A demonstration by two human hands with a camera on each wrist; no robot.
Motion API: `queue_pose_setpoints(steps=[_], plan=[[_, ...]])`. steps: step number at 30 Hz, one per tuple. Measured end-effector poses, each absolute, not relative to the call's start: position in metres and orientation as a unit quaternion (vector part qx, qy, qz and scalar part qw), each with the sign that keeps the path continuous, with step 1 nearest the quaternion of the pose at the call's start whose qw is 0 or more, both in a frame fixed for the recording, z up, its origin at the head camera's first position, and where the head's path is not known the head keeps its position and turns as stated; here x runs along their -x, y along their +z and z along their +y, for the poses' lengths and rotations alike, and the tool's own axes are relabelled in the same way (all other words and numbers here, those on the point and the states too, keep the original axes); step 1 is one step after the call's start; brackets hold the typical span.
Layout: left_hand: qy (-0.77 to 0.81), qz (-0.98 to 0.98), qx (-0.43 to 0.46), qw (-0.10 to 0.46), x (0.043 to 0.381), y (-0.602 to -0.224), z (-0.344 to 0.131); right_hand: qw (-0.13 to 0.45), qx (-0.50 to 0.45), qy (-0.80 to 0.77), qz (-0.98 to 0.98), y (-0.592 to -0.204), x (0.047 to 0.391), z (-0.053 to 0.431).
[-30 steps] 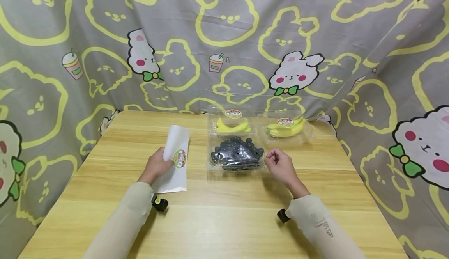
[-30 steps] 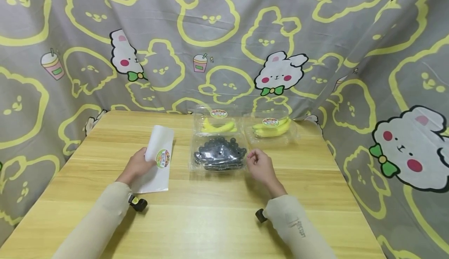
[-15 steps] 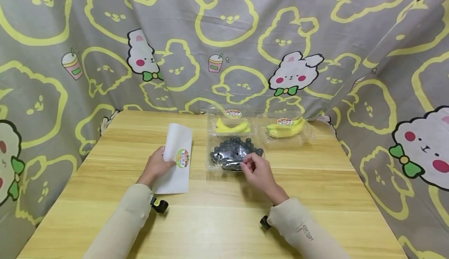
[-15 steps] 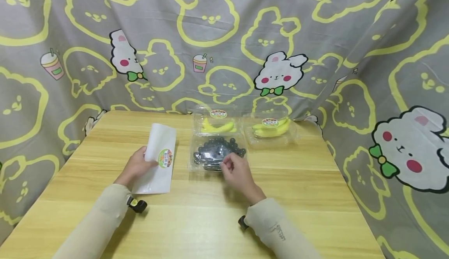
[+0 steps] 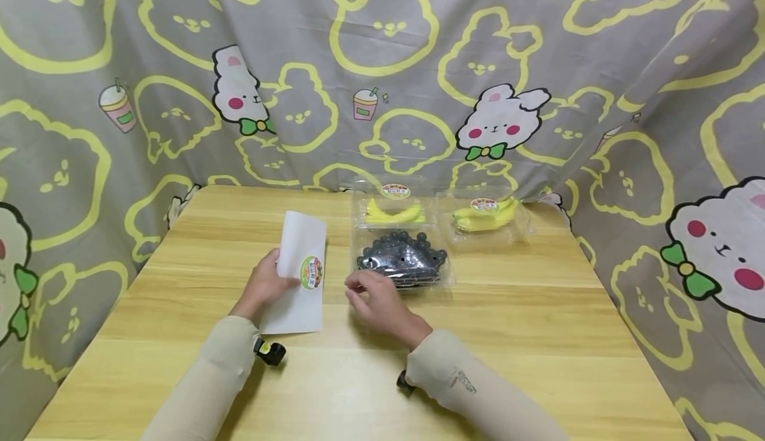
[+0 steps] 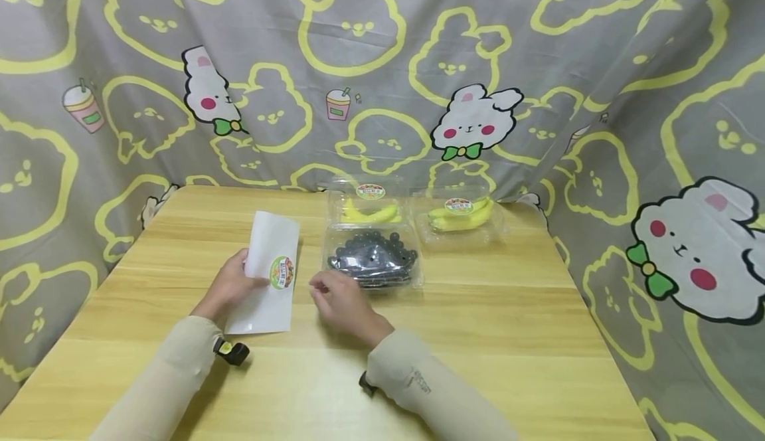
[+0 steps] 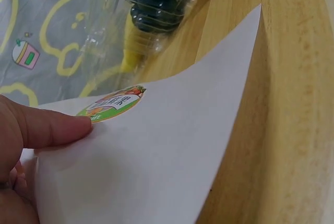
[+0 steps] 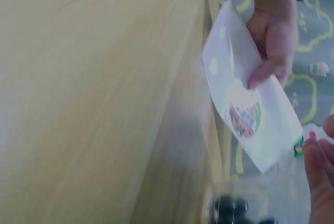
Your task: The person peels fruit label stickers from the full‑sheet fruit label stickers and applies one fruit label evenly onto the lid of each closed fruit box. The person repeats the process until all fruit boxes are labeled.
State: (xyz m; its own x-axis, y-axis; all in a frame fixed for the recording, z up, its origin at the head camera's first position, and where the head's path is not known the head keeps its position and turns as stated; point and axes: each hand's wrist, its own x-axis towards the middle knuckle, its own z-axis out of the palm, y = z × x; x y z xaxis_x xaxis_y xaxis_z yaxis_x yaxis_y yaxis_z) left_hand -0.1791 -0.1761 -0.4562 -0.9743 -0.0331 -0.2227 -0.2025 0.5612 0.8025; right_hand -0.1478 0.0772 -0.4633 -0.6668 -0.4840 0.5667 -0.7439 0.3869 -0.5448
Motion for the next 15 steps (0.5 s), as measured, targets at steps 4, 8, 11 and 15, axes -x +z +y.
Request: queue_pose_setpoints(steps=[4,8,11,15], plan=[[0.46,0.881,0.062,0.093,0.178,-0.457,-0.177,0.111,-0.35,0.403,-0.838,-0.462,0.15,0.057],[0.461,0.881,0.055,0.091,0.175,-0.456,-0.179,0.088,-0.326,0.416,-0.844,-0.46,0.153,0.04],[0.466,0.879,0.048,0.092,0.173,-0.455,-0.183,0.086,-0.32,0.426,-0.842,-0.46,0.157,0.03],[0.472,0.876,0.037,0.091,0.171,-0.451,-0.185,0.088,-0.298,0.413,-0.856,-0.459,0.159,0.021]])
